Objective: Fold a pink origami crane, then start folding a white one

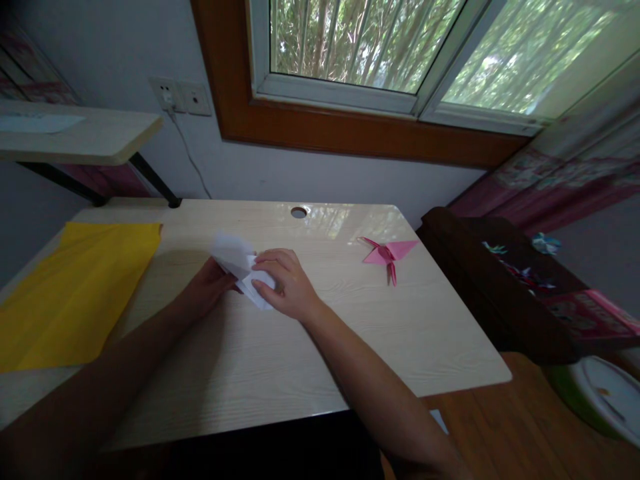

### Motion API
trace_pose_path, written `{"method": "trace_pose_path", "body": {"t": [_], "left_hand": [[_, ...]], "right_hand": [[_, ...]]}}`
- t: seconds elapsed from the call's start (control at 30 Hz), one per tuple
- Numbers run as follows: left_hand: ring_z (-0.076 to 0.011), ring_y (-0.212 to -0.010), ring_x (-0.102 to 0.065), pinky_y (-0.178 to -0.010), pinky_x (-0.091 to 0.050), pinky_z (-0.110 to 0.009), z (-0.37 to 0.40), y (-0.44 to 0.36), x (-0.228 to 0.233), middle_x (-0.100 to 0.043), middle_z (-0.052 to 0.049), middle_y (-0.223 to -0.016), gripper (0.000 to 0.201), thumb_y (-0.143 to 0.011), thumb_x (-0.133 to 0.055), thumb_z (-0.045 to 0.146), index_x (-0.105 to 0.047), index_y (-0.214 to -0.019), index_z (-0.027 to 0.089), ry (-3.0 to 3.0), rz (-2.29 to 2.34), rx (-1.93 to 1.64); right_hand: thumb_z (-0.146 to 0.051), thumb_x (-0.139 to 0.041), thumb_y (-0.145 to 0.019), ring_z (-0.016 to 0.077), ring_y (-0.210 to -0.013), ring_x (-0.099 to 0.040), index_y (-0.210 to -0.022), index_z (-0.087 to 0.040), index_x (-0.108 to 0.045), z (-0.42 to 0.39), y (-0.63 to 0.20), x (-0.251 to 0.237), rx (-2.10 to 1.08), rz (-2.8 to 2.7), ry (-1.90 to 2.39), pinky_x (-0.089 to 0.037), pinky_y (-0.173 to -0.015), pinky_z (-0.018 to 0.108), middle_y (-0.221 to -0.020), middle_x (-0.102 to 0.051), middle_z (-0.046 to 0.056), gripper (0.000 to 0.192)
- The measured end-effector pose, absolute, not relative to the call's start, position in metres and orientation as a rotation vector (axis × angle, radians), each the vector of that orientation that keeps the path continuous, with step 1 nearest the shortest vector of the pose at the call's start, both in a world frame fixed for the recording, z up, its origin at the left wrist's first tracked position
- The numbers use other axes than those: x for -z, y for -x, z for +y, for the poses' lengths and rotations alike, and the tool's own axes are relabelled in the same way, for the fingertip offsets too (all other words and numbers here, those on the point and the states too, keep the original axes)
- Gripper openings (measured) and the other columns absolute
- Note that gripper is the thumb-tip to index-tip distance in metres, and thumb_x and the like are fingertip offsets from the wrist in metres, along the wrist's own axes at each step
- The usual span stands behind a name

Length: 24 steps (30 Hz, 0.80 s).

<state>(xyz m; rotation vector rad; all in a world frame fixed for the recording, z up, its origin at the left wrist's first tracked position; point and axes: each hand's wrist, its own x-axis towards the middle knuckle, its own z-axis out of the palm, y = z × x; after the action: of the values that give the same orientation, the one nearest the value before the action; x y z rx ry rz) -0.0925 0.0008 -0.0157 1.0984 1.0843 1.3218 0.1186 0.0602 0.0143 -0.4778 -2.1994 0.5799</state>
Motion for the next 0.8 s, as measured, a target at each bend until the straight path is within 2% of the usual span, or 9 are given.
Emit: {"method": "trace_pose_path", "body": {"t": [0.13,0.17,0.33,0.4,0.53,0.63,0.8], "left_hand": [[-0.0274,-0.105,-0.067,-0.085,-0.058,-0.041,-0.002,0.085,0.015,-0.068,-0.009,-0.114,0.049,-0.078,-0.077,0.039,-0.054,-0.118,0.021,-1.248,1.222,-1.340],[-0.0289,-0.108,-0.066,-0.087,-0.057,-0.042,-0.004,0.084,0.013,-0.067,-0.010,-0.116,0.051,-0.078,-0.077,0.038,-0.053,-0.120,0.021,-1.303,1.259,-1.294],[-0.0280,-0.114,-0.062,-0.093,-0.053,-0.041,-0.006,0.084,0.004,-0.062,-0.011,-0.123,0.055,-0.077,-0.075,0.030,-0.050,-0.125,0.023,-1.502,1.412,-1.422],[-0.0261,-0.114,-0.061,-0.094,-0.053,-0.039,-0.005,0.084,0.004,-0.059,-0.011,-0.126,0.063,-0.076,-0.076,0.028,-0.045,-0.131,0.026,-1.537,1.364,-1.490],[-0.0252,-0.116,-0.059,-0.094,-0.052,-0.040,0.001,0.083,0.013,-0.053,-0.012,-0.133,0.085,-0.073,-0.080,0.029,-0.031,-0.143,0.030,-1.564,1.243,-1.609],[-0.0292,-0.128,-0.053,-0.099,-0.051,-0.042,0.007,0.082,0.020,-0.045,-0.017,-0.145,0.098,-0.071,-0.084,0.032,-0.024,-0.149,0.031,-1.558,1.222,-1.662],[-0.0309,-0.134,-0.047,-0.103,-0.047,-0.044,0.014,0.082,0.024,-0.044,-0.015,-0.147,0.115,-0.061,-0.093,0.031,-0.023,-0.152,0.033,-1.669,0.991,-1.832]], "right_hand": [[-0.047,-0.077,-0.080,0.0332,-0.121,-0.056,-0.141,-0.025,-0.047,0.054,-0.111,-0.009,-0.590,-2.270,0.543,-0.049,-0.103,0.052,-0.131,-0.060,0.015,0.071],[-0.047,-0.077,-0.080,0.0338,-0.123,-0.056,-0.143,-0.025,-0.045,0.053,-0.109,-0.007,-0.603,-2.273,0.545,-0.048,-0.103,0.052,-0.133,-0.060,0.015,0.073],[-0.032,-0.069,-0.085,0.0298,-0.117,-0.061,-0.135,-0.025,-0.051,0.054,-0.110,-0.003,-0.689,-2.148,0.581,-0.051,-0.101,0.045,-0.127,-0.063,0.012,0.054],[-0.028,-0.068,-0.083,0.0287,-0.114,-0.062,-0.130,-0.025,-0.054,0.056,-0.113,-0.003,-0.738,-2.095,0.569,-0.052,-0.099,0.043,-0.125,-0.064,0.011,0.049],[-0.028,-0.069,-0.083,0.0281,-0.115,-0.061,-0.132,-0.026,-0.053,0.059,-0.116,-0.004,-0.802,-1.994,0.528,-0.051,-0.098,0.042,-0.127,-0.063,0.011,0.051],[-0.028,-0.065,-0.086,0.0280,-0.117,-0.059,-0.134,-0.026,-0.051,0.060,-0.116,-0.001,-0.800,-1.927,0.543,-0.049,-0.101,0.044,-0.129,-0.061,0.012,0.050],[-0.034,-0.063,-0.090,0.0275,-0.118,-0.058,-0.133,-0.027,-0.051,0.060,-0.115,0.001,-0.885,-1.862,0.526,-0.048,-0.102,0.046,-0.129,-0.060,0.011,0.046]]}}
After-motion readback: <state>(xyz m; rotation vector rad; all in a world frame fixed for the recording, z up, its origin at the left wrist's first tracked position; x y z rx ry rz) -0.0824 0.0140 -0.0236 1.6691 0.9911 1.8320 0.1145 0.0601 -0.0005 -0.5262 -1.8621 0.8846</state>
